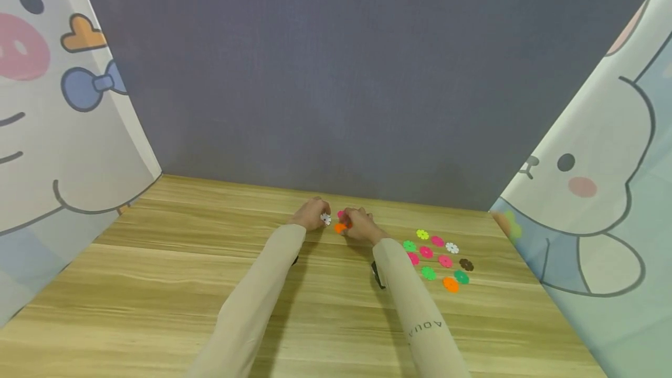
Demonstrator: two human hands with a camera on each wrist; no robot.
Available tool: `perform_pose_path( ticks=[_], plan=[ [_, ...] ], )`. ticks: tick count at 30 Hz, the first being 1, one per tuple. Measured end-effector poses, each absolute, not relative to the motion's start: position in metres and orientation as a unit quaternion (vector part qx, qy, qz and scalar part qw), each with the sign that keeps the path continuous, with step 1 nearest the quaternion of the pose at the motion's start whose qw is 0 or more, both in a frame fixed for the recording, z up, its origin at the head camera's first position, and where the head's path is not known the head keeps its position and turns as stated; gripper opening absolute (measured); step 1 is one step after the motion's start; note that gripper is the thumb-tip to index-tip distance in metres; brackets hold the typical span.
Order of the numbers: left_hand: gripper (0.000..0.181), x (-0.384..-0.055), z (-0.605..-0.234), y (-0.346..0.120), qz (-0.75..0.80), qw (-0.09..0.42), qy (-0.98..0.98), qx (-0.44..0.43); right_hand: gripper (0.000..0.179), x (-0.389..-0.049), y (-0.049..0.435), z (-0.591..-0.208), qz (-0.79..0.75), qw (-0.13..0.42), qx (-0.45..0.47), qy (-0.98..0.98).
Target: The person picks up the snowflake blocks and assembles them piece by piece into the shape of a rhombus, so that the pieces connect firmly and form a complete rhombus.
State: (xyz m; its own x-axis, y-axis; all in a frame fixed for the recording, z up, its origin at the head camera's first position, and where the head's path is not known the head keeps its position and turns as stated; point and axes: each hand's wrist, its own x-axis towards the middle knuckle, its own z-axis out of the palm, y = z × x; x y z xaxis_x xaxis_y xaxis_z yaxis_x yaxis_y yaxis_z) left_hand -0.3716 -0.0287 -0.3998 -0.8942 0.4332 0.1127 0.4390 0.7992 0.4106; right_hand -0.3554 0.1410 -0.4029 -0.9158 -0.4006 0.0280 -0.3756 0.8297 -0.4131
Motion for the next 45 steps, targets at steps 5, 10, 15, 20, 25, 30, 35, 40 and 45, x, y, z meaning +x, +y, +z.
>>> perform_pose_path(
  ticks=[5, 10, 15, 20, 25, 30, 35, 40, 45],
  plan=[
    [0.027, -0.37, -0.398, -0.031, -0.237, -0.004, -0.944, -0.229, 0.021, -0.354, 0.14, -0.402, -0.214, 0.027, -0.208, 0.954],
    [0.025, -0.368, -0.394, -0.034, -0.247, -0.022, -0.941, -0.23, 0.02, -0.354, 0.14, -0.402, -0.202, 0.022, -0.215, 0.955],
    [0.022, -0.367, -0.392, -0.037, -0.255, -0.038, -0.938, -0.234, 0.021, -0.355, 0.14, -0.403, -0.196, 0.028, -0.214, 0.956],
    [0.021, -0.371, -0.393, -0.04, -0.265, -0.054, -0.932, -0.243, 0.02, -0.357, 0.139, -0.404, -0.2, 0.036, -0.208, 0.957],
    [0.021, -0.385, -0.401, -0.046, -0.272, -0.052, -0.92, -0.276, 0.024, -0.358, 0.139, -0.405, -0.189, 0.036, -0.212, 0.958],
    [0.021, -0.374, -0.39, -0.047, -0.274, -0.058, -0.922, -0.267, 0.026, -0.356, 0.139, -0.404, -0.196, 0.03, -0.219, 0.955],
    [0.021, -0.367, -0.387, -0.048, -0.268, -0.038, -0.923, -0.272, 0.026, -0.354, 0.139, -0.404, -0.209, 0.023, -0.224, 0.952],
    [0.02, -0.366, -0.387, -0.052, -0.268, -0.029, -0.921, -0.283, 0.024, -0.353, 0.139, -0.405, -0.216, 0.017, -0.228, 0.949],
    [0.02, -0.367, -0.388, -0.058, -0.28, -0.033, -0.919, -0.275, 0.022, -0.353, 0.137, -0.405, -0.21, 0.024, -0.222, 0.952]
  ],
)
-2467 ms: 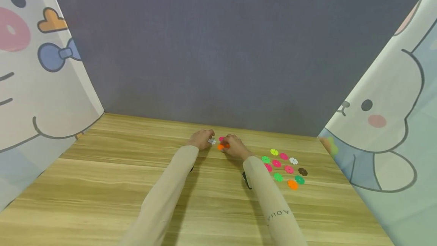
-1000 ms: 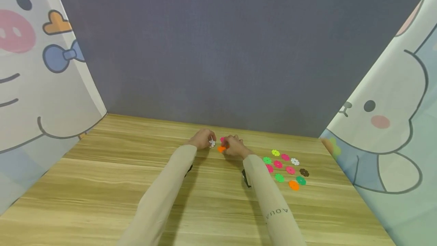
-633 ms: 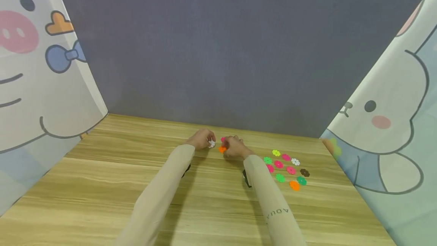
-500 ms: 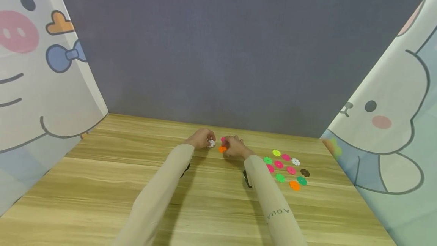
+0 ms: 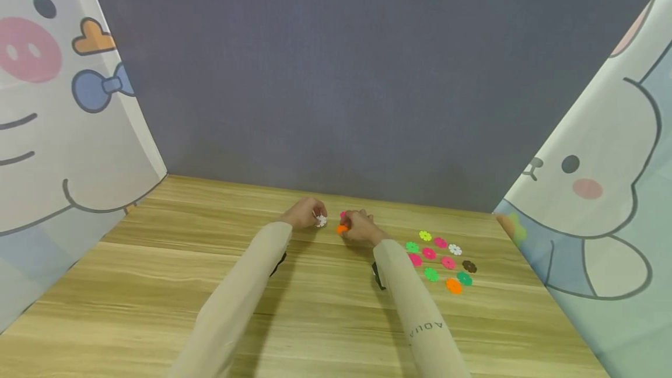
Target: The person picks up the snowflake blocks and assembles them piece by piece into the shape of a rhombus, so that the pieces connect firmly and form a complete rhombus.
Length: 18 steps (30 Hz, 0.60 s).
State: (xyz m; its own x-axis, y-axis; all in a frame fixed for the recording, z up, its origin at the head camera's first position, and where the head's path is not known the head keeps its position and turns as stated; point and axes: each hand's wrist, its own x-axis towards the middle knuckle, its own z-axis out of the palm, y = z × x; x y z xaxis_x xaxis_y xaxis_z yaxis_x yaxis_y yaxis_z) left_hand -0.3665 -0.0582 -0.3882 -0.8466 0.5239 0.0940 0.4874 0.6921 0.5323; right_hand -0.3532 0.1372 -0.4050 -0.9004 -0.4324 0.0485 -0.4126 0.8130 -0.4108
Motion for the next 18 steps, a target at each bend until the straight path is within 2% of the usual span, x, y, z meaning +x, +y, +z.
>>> perform_pose_path(
  ticks=[5, 13, 18],
  plan=[
    [0.02, -0.365, -0.388, -0.063, 0.302, 0.031, 0.913, 0.274, 0.024, -0.353, 0.135, -0.403, -0.211, 0.034, -0.209, 0.954],
    [0.017, -0.36, -0.386, -0.07, 0.34, 0.027, 0.898, 0.277, 0.024, -0.354, 0.142, -0.404, -0.233, 0.004, -0.242, 0.942],
    [0.016, -0.357, -0.385, -0.074, 0.353, 0.015, 0.886, 0.299, 0.018, -0.351, 0.147, -0.404, -0.265, -0.004, -0.263, 0.928]
  ],
)
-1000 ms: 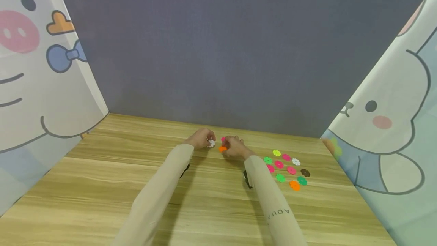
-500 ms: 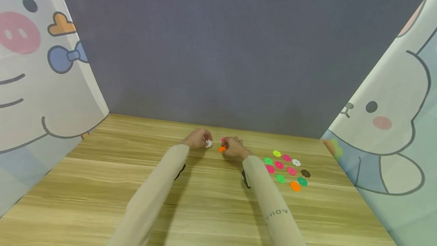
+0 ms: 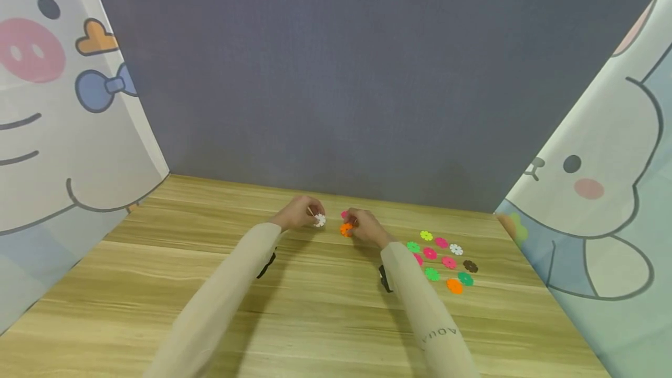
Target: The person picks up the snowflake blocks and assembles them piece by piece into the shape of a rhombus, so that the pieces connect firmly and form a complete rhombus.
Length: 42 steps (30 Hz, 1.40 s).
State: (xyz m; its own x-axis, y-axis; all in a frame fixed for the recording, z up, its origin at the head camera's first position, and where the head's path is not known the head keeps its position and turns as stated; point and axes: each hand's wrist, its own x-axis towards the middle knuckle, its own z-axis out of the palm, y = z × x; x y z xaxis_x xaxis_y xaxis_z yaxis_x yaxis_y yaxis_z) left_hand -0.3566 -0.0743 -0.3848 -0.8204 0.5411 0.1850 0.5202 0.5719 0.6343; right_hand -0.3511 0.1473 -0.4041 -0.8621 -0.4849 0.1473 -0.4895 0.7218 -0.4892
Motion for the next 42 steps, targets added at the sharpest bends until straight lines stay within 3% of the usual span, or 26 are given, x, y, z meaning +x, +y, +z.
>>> perform_pose_path(
  ticks=[14, 27, 42],
  plan=[
    [0.014, -0.339, -0.38, -0.079, 0.393, -0.003, 0.864, 0.315, 0.012, -0.333, 0.159, -0.392, 0.361, 0.044, 0.265, -0.893],
    [0.019, -0.314, -0.376, -0.082, 0.511, 0.049, 0.815, 0.268, 0.008, -0.306, 0.16, -0.384, 0.431, 0.051, 0.271, -0.859],
    [0.022, -0.29, -0.375, -0.08, 0.566, 0.099, 0.777, 0.258, 0.007, -0.259, 0.14, -0.359, 0.434, 0.13, 0.329, -0.829]
  ],
)
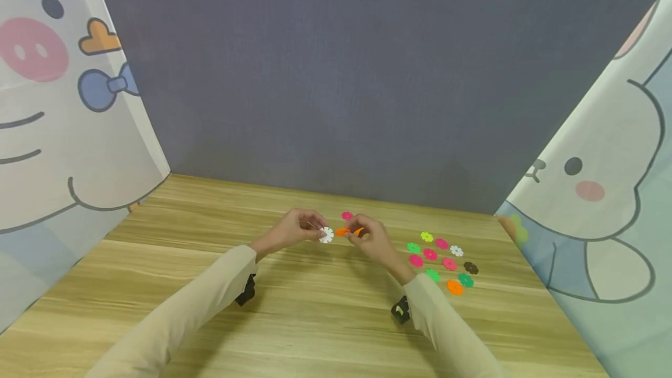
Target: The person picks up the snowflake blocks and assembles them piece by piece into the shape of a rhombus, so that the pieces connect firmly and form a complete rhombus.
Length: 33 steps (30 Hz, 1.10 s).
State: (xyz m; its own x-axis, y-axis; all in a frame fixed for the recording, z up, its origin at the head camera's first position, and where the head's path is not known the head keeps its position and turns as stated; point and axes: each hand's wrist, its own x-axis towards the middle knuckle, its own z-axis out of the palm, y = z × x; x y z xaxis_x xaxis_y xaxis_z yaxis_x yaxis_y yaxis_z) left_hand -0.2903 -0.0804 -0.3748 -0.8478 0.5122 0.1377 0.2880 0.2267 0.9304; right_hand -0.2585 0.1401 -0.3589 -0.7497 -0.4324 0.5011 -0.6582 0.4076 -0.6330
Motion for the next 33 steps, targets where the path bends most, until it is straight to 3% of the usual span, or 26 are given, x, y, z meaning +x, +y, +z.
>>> perform_pose_path(
  ticks=[17, 33],
  plan=[
    [0.024, -0.2853, -0.3746, -0.0791, 0.568, 0.124, 0.775, 0.246, 0.005, -0.256, 0.1373, -0.3617, 0.466, 0.108, 0.327, -0.815],
    [0.023, -0.2831, -0.3755, -0.078, 0.565, 0.127, 0.783, 0.228, 0.007, -0.2499, 0.1326, -0.3617, 0.46, 0.131, 0.354, -0.804]
  ],
)
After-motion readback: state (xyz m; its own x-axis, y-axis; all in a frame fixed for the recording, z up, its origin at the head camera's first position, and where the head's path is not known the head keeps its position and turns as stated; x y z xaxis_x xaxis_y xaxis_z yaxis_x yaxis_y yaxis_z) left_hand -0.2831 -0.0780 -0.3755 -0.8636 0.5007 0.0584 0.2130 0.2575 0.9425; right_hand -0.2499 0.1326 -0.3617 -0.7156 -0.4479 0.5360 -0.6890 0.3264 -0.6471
